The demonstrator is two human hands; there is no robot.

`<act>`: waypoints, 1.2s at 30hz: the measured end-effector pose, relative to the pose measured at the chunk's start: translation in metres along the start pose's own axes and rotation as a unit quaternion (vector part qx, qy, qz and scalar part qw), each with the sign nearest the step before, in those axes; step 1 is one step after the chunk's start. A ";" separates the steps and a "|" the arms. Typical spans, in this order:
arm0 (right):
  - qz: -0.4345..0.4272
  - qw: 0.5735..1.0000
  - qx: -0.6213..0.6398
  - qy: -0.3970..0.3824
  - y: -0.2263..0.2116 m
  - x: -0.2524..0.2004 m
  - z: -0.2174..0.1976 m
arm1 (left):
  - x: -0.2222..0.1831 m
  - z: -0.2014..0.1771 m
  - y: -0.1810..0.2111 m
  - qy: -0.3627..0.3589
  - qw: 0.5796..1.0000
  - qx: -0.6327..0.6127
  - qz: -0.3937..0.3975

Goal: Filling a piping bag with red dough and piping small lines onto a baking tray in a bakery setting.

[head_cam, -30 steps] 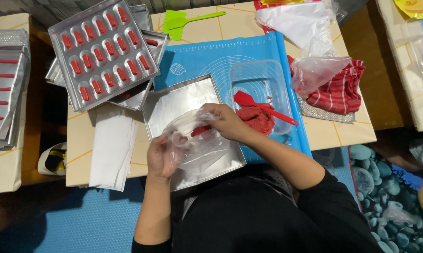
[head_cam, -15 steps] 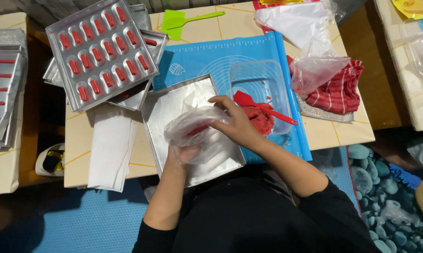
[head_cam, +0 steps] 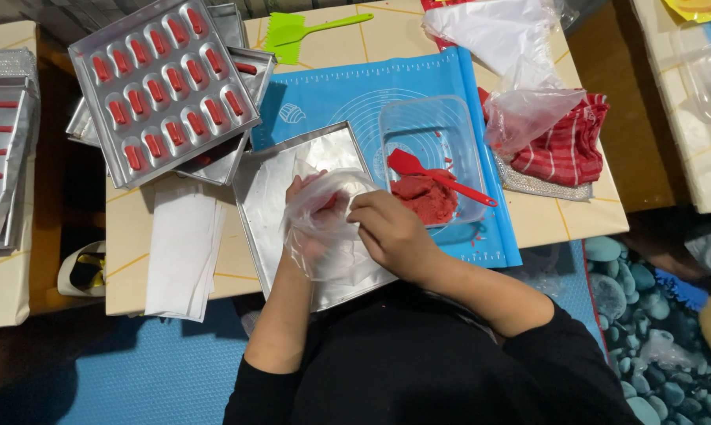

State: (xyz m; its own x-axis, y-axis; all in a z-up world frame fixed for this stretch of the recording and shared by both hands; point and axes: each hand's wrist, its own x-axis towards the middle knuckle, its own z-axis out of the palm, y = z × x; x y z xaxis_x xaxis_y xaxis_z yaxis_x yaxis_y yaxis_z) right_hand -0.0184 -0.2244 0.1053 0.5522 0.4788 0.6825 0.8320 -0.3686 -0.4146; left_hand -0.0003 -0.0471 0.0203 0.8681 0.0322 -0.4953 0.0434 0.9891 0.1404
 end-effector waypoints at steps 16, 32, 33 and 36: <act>-0.036 0.992 -0.068 -0.100 0.018 -0.008 0.023 | 0.022 -0.035 0.010 -0.022 0.987 0.146 -0.062; 0.118 0.864 -0.400 -0.281 0.149 -0.054 -0.042 | 0.058 0.008 0.020 0.097 0.723 0.684 -0.018; 0.117 0.868 -0.384 -0.292 0.151 -0.051 -0.040 | 0.090 -0.025 0.024 0.078 0.647 0.754 0.079; 0.209 0.883 -0.291 -0.305 0.146 -0.031 -0.047 | 0.076 -0.013 0.030 0.062 0.538 0.826 0.157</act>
State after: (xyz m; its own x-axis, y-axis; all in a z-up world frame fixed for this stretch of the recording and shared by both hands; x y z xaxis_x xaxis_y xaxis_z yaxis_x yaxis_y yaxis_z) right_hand 0.0841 -0.3305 0.0520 0.8779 0.4785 0.0189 0.4788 -0.8763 -0.0538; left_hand 0.0608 -0.0128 -0.0240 0.9257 0.2706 -0.2642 0.3733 -0.5410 0.7536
